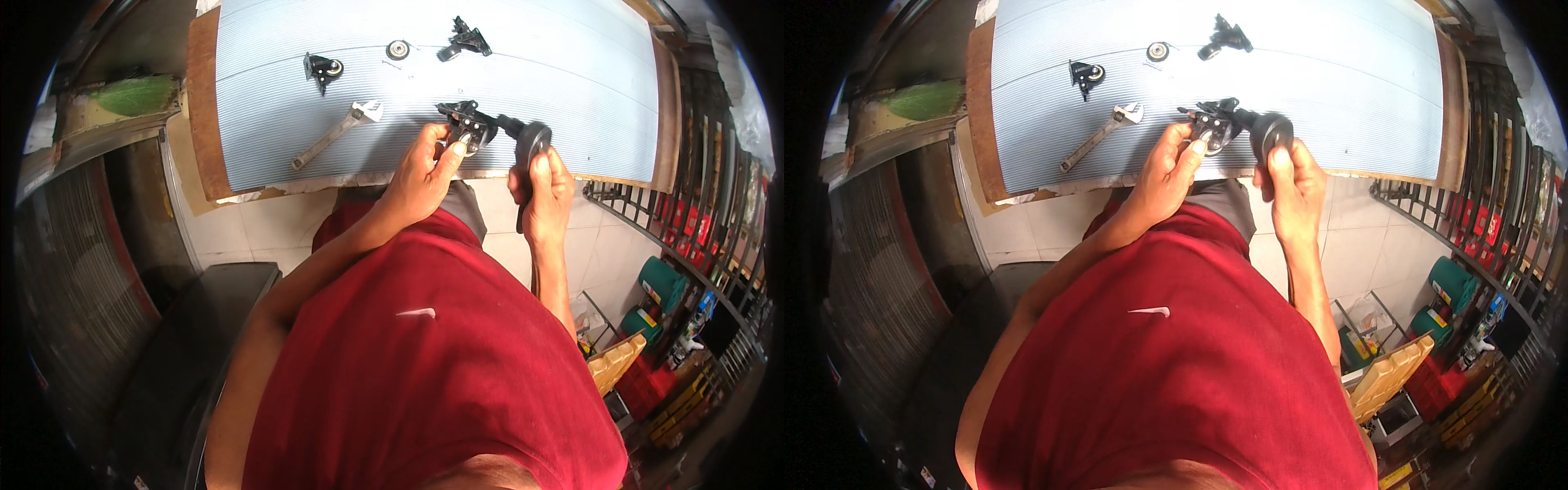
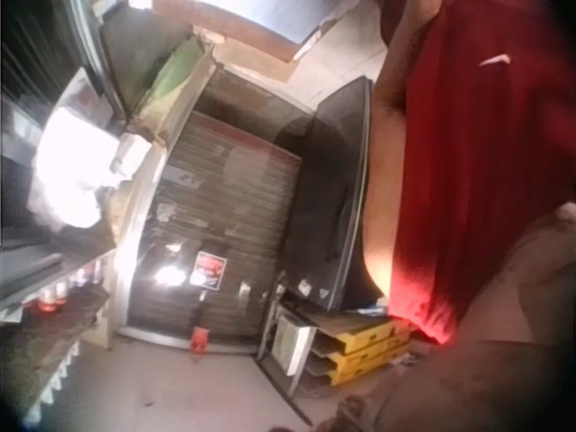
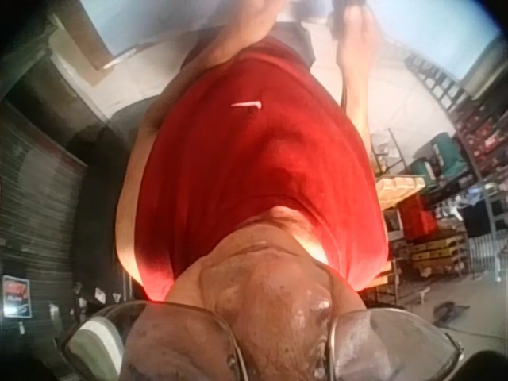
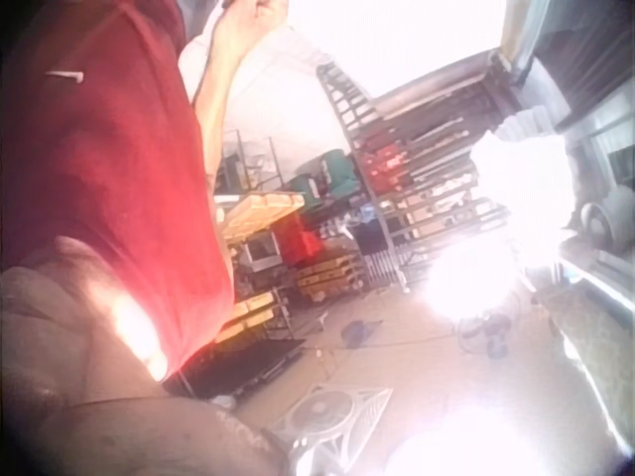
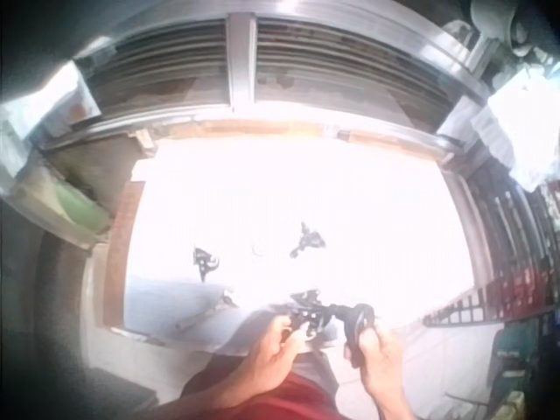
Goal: The person assembles caster wheels onto metal brackets using a wrench. They tighten the nuts on the wheel axles, then retrieve a blue plastic tray and a black handle from a shelf. Finally, they attach the handle to the assembled caster unit.
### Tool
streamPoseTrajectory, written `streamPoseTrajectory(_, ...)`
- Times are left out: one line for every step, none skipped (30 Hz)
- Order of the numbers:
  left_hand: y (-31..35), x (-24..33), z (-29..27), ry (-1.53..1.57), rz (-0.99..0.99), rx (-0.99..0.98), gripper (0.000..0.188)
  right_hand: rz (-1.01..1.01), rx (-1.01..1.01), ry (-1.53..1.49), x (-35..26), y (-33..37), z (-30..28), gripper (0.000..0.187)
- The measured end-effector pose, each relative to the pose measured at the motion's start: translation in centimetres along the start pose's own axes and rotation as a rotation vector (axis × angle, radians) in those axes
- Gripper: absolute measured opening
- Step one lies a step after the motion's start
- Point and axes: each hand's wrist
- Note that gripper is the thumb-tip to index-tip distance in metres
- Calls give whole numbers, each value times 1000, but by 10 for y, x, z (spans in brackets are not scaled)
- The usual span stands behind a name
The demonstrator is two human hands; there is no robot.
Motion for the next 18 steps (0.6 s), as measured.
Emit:
streamPoseTrajectory(-1,-1,-1,-15,14,11,32,-10,-63,-64,0,5,-1,41)
streamPoseTrajectory(-1,-1,0,6,49,32,31,-20,-127,-127,2,11,-3,40)
streamPoseTrajectory(-3,0,1,30,87,49,30,-34,-188,-186,2,15,-5,39)
streamPoseTrajectory(-5,1,3,54,125,66,29,44,-215,-222,0,21,-3,40)
streamPoseTrajectory(-6,4,6,82,159,69,28,115,-201,-286,-3,25,3,41)
streamPoseTrajectory(-5,7,7,106,193,71,28,106,-214,-301,-3,24,7,42)
streamPoseTrajectory(-6,10,9,131,226,73,27,98,-228,-317,-1,23,9,43)
streamPoseTrajectory(-9,3,10,105,294,70,27,108,-226,-315,-1,22,10,43)
streamPoseTrajectory(-10,6,10,124,285,79,27,113,-212,-326,-2,20,12,44)
streamPoseTrajectory(-10,11,10,144,276,87,27,118,-198,-337,-3,20,14,45)
streamPoseTrajectory(-10,15,10,163,266,96,27,122,-184,-347,-5,20,17,46)
streamPoseTrajectory(-10,16,10,163,282,91,28,159,-172,-394,-4,22,18,47)
streamPoseTrajectory(-14,15,11,151,368,101,27,174,-176,-463,-2,22,20,47)
streamPoseTrajectory(-20,13,13,139,455,111,27,189,-179,-532,-1,21,21,48)
streamPoseTrajectory(-24,15,14,127,539,121,26,206,-182,-601,0,21,22,49)
streamPoseTrajectory(-23,18,14,114,510,105,25,174,-180,-579,-2,21,24,51)
streamPoseTrajectory(-21,22,15,101,480,89,25,166,-175,-571,-3,22,27,51)
streamPoseTrajectory(-19,26,15,87,450,72,24,158,-169,-564,-4,23,29,51)
Point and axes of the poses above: each hand's wrist, its own y-axis away from the middle knuckle, its own z-axis out of the palm, x = y × z, and after that the axes turned 3 degrees about y, right-handed
